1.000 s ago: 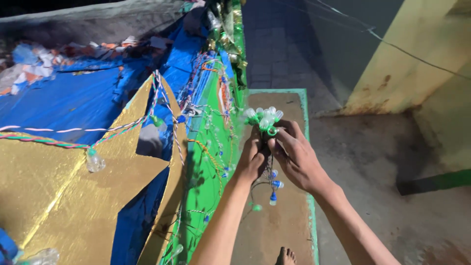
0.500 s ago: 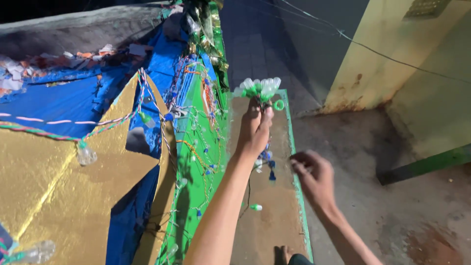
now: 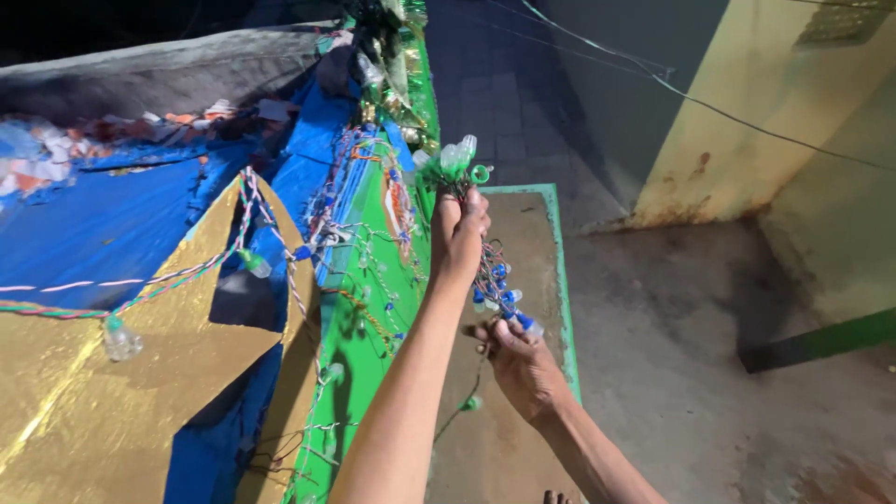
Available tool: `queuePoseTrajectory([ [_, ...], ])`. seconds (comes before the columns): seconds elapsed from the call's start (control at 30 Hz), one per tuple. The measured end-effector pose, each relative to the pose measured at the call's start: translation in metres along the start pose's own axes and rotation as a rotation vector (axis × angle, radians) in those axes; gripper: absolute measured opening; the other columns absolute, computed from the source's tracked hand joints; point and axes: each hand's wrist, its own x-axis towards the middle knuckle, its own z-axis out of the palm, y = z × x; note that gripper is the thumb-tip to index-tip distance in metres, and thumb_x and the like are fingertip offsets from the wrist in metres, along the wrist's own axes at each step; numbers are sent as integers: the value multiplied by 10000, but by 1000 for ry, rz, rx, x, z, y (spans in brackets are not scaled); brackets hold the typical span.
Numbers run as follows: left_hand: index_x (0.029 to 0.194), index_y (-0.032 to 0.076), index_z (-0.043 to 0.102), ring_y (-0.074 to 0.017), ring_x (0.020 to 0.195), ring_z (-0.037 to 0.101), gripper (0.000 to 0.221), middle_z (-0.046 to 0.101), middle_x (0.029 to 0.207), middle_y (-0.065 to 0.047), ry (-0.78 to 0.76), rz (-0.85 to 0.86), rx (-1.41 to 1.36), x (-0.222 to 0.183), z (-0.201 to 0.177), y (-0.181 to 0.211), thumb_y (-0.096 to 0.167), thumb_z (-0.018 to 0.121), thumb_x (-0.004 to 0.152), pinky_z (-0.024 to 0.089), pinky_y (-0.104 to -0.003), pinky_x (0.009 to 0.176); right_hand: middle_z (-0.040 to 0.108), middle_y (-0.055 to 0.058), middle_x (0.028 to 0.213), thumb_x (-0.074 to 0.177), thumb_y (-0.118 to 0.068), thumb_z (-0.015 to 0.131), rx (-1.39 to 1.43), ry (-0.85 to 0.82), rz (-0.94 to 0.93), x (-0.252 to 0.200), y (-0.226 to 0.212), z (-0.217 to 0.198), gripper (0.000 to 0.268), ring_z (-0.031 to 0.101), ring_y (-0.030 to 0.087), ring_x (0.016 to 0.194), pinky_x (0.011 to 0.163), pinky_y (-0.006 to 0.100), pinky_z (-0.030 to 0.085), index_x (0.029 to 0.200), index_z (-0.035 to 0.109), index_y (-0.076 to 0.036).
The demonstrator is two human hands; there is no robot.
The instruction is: The person attaches clusters of string lights to a decorated green and blue frame with a gold star and crescent, tying the light strands in place by hand and arranging the bulbs along the structure.
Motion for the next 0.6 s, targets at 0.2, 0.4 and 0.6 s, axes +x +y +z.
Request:
queuePoseTrajectory([
  [0.2,982,92,492,-34,592,387,121,438,748,40,74,-64,208,7,-17,24,186,478,1058,321,-214,500,611,53,767,959,-140,675,-145,-193,-100,-22,5,-14,147,634,219,860,895,387,501,895,644,-11],
  [0.4,925,113,453,-75,615,419,151,474,787,22,192,-148,-48,-5,-49,-13,7,542,985,353,-254,562,592,54,751,962,-122,679,-226,-118,-142,-48,-15,-8,160,606,189,774,798,383,528,886,660,18],
  [0.6,928,151,480,-80,609,428,166,476,774,23,320,-245,-235,4,-32,26,2,537,973,374,-259,581,624,42,757,943,-123,711,-462,-249,99,-58,33,-54,133,641,163,734,748,370,594,891,652,-16],
])
